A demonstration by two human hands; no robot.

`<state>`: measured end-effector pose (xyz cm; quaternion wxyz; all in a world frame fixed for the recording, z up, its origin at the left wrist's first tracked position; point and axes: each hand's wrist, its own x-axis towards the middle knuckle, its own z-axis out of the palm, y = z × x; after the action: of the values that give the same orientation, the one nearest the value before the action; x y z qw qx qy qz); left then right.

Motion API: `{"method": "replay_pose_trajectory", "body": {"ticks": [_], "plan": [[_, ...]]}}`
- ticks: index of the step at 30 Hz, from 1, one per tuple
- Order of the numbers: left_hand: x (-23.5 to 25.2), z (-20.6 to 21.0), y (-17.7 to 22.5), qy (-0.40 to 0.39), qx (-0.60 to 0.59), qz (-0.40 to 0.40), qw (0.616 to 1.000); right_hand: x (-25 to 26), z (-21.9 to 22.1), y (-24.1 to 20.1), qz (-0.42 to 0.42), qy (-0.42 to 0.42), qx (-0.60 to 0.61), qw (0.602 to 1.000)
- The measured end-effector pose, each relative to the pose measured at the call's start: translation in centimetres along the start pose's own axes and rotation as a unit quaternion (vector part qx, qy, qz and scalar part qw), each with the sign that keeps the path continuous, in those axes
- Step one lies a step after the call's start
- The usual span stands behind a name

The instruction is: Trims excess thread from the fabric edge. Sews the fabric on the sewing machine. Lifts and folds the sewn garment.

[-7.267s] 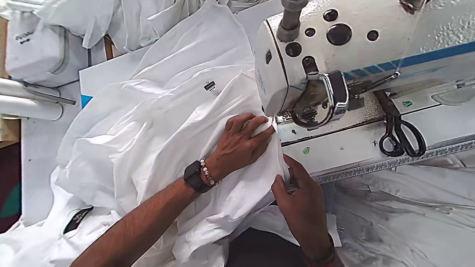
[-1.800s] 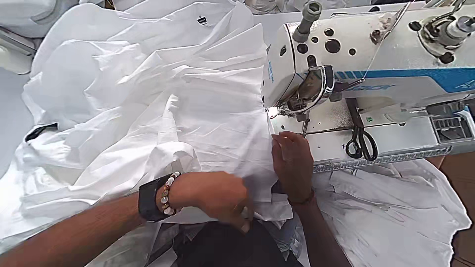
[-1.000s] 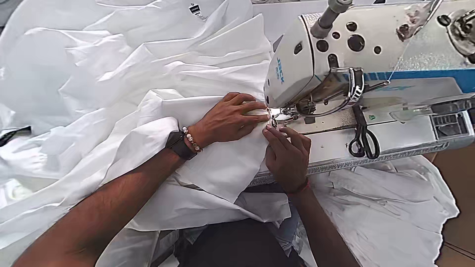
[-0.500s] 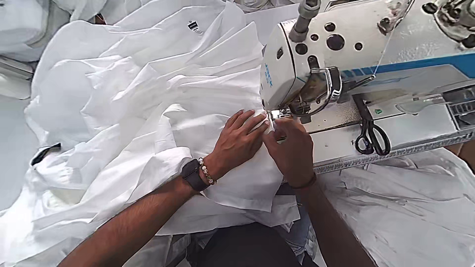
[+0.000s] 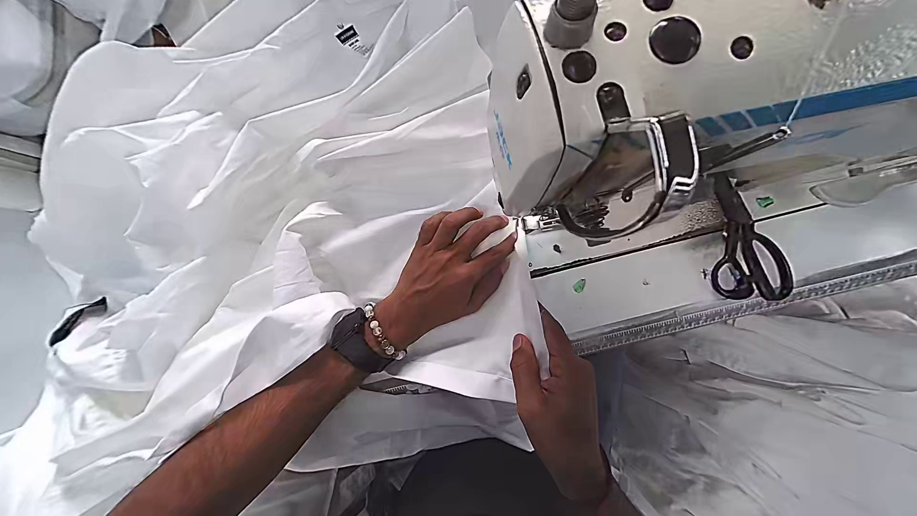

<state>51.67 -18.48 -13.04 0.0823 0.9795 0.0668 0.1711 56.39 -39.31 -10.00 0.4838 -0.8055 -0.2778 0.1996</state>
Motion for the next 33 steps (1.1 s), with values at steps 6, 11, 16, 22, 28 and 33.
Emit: {"method": "replay_pose_trajectory", "body": {"ticks": [6, 11, 16, 22, 28, 33], "plan": [[0.3, -0.1, -0.6, 0.007, 0.002, 0.017, 1.000, 1.5, 0.8, 0.5, -0.022, 0.020, -0.069, 0.997], [0.4, -0.4, -0.8, 0.011, 0.001, 0.026, 1.000, 2.7, 1.2, 0.5, -0.038, 0.026, -0.119, 0.992], [0.5, -0.6, -1.2, 0.010, 0.000, 0.045, 0.999, 3.9, 1.5, 0.5, -0.043, 0.034, -0.153, 0.987], [1.0, -1.2, -1.2, 0.010, 0.012, 0.068, 0.998, 6.7, 2.0, 0.6, -0.054, 0.064, -0.189, 0.978], [0.7, -1.2, -0.8, -0.027, -0.009, 0.060, 0.998, 9.2, 2.9, 0.2, -0.043, 0.075, -0.218, 0.972], [0.3, -0.6, -2.5, -0.028, -0.095, 0.060, 0.993, 10.5, 1.4, 0.2, -0.034, -0.010, -0.206, 0.978]]}}
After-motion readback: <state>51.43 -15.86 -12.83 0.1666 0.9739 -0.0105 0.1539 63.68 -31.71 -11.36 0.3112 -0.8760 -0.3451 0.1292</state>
